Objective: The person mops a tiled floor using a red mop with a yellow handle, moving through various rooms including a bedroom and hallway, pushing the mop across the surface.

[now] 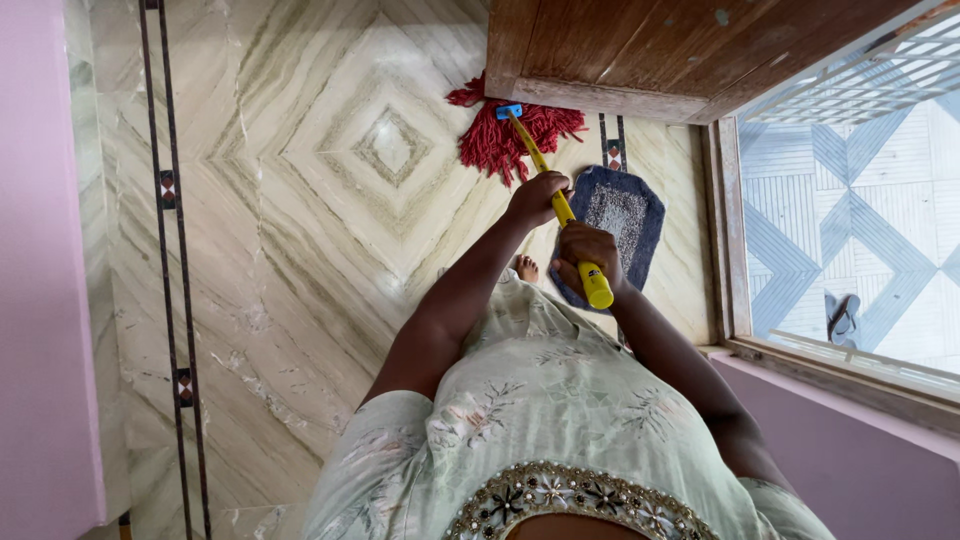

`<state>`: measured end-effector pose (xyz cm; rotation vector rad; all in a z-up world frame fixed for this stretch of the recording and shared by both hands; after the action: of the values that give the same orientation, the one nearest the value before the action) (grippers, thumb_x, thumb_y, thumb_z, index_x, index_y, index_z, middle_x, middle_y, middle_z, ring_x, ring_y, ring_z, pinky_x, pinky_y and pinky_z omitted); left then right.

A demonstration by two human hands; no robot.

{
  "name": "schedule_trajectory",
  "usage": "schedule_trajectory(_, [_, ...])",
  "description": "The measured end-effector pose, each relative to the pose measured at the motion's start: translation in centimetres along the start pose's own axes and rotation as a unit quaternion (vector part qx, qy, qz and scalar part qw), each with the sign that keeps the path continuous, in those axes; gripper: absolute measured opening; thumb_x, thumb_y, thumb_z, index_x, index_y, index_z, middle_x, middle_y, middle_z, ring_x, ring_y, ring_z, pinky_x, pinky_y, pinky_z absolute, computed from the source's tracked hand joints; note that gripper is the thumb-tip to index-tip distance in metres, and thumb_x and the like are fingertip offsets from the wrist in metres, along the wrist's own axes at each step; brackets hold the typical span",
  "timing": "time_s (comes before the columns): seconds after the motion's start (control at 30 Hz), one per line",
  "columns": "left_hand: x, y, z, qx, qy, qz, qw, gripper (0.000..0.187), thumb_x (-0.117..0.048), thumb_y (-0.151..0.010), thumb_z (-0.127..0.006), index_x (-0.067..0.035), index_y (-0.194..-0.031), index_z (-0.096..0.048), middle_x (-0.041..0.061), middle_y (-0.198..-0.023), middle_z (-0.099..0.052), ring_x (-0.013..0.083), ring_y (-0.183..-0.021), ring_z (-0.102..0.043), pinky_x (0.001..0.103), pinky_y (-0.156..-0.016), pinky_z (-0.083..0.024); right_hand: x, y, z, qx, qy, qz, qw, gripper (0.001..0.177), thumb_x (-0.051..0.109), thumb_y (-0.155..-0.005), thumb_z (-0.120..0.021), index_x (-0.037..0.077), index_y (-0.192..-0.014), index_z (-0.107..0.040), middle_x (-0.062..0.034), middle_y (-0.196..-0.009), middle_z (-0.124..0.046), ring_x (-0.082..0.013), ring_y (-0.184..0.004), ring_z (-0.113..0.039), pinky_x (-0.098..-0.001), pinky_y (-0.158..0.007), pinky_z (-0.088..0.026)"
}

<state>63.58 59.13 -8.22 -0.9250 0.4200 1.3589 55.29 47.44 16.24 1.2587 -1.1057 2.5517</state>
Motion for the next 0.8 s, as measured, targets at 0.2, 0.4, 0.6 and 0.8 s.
schedule_trajectory(0.2, [-2.9,1.9,4.2,0.004,-0.01,0.114,0.993,0.021,-0.025,-0.09,-0.068,-0.008,-0.08,-0.06,0.01,-0.086,-0.065,0.033,-0.084,-0.066,0.045,-0.072,-0.052,2.0,-2.8,1.2,0.05,-0.121,0.001,0.991,0.033,0.006,-0.087,-0.072,0.006,-0.064,-0.047,-0.0091,-0.061,-0.052,-0.0265,-0.057,-0.052,-0.0392,-0.06,-0.043])
schedule_trajectory(0.4, [-4.3,4.7,9.0,-0.083,-0.032,0.186,0.978,0.026,-0.025,-0.09,-0.069,-0.007,-0.077,-0.059,0.011,-0.081,-0.063,0.0344,-0.082,-0.065,0.046,-0.068,-0.051,3.2,-5.5,0.7,0.12,-0.165,0.053,0.978,0.029,0.003,-0.088,-0.068,0.004,-0.067,-0.048,-0.012,-0.064,-0.051,-0.0302,-0.059,-0.054,-0.0398,-0.061,-0.044])
schedule_trajectory(0.6, [-2.0,2.4,9.7,-0.116,-0.043,0.166,0.978,0.029,-0.026,-0.088,-0.073,-0.006,-0.074,-0.057,0.012,-0.077,-0.062,0.0364,-0.077,-0.063,0.048,-0.065,-0.049,0.3,-8.0,1.9,0.138,-0.207,0.085,0.965,0.032,-0.004,-0.084,-0.066,0.006,-0.064,-0.043,-0.0106,-0.061,-0.048,-0.0291,-0.055,-0.053,-0.0384,-0.057,-0.043])
schedule_trajectory(0.8, [4.8,0.1,11.1,-0.138,-0.037,0.19,0.971,0.037,-0.027,-0.088,-0.076,-0.004,-0.07,-0.052,0.016,-0.071,-0.058,0.038,-0.068,-0.06,0.049,-0.06,-0.044,-4.5,-11.1,-0.7,0.139,-0.168,0.101,0.971,0.023,-0.004,-0.08,-0.07,0.004,-0.068,-0.052,-0.0111,-0.066,-0.056,-0.0284,-0.059,-0.058,-0.0388,-0.057,-0.043])
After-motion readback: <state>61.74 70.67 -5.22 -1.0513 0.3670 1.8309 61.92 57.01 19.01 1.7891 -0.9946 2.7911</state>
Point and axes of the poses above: each hand's wrist, its own y-axis away from the middle knuckle, its own z-axis out of the back of the hand, x = y × z, the point moved 6 cm from there along -y, towards the middle knuckle
